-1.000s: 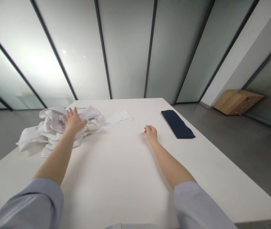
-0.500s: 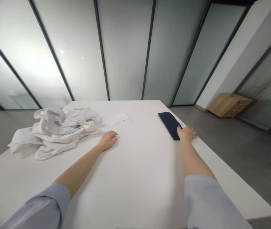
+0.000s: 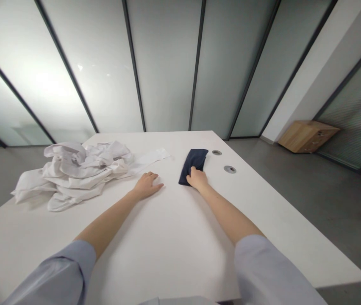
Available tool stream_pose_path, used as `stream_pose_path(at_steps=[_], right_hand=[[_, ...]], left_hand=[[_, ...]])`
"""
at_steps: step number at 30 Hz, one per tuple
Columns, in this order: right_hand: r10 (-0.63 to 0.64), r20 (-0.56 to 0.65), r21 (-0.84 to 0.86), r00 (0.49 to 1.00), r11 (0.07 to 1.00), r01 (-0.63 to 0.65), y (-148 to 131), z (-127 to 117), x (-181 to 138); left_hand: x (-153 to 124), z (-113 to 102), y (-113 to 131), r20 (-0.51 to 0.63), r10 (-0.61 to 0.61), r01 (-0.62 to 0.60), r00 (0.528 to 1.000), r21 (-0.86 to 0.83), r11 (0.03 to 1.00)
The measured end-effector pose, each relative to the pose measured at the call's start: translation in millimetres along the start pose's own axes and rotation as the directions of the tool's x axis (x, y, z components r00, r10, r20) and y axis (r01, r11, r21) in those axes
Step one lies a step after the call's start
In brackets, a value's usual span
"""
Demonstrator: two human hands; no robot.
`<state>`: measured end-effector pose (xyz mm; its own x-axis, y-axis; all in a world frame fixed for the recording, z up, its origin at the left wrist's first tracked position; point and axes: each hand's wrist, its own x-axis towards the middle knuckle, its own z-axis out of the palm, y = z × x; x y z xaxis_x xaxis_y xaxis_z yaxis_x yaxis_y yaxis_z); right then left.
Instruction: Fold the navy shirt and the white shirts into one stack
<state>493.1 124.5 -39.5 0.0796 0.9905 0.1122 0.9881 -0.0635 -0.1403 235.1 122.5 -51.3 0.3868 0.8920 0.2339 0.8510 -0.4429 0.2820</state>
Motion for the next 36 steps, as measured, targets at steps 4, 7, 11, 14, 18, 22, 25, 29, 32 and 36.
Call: stream_pose_path(at_steps=[4,7,11,14,18,22,25,29,32,36], right_hand=[[-0.358,-0.015,0.203,0.934,0.913,0.354,-57,12,-25],[-0.565,-0.107,0.291,0.818,0.769,0.569,-75,21,-40],[-0.662,-0.160,0.458,0.733,0.608,0.649,-72,22,-43],[-0.572,-0.218,0.583,0.791,0.574,0.576,-64,19,-37],[-0.250,-0.353,0.568,0.902,0.709,0.419,-49,20,-23],[-0.062,-0.411,0.548,0.910,0.781,0.301,-30,25,-6],[0.001,-0.293,0.470,0.956,0.871,0.143,-20,30,-1],[0.026,-0.196,0.366,0.980,0.930,0.048,-19,37,1],[0.103,-0.272,0.431,0.957,0.902,0.026,-14,40,6],[0.340,-0.331,0.645,0.880,0.762,-0.052,4,43,20]], left_hand=[[3,7,13,-0.030,-0.107,0.104,0.994,-0.082,0.991],[3,10,15,-0.079,-0.149,0.137,0.986,-0.135,0.981],[4,9,9,-0.080,-0.197,0.178,0.977,-0.200,0.963],[5,7,4,-0.068,-0.196,0.175,0.978,-0.235,0.956],[6,9,-1,-0.006,-0.170,0.145,0.985,-0.498,0.855],[12,14,-9,0.044,-0.241,0.173,0.970,-0.821,0.544],[17,11,-20,-0.043,-0.476,0.263,0.878,-0.787,0.557],[12,-3,-28,-0.393,-0.481,0.237,0.783,-0.526,0.816],[2,-11,-15,-0.402,-0.186,0.049,0.897,-0.328,0.944],[-9,-6,13,-0.031,0.288,-0.289,0.957,-0.167,0.943]])
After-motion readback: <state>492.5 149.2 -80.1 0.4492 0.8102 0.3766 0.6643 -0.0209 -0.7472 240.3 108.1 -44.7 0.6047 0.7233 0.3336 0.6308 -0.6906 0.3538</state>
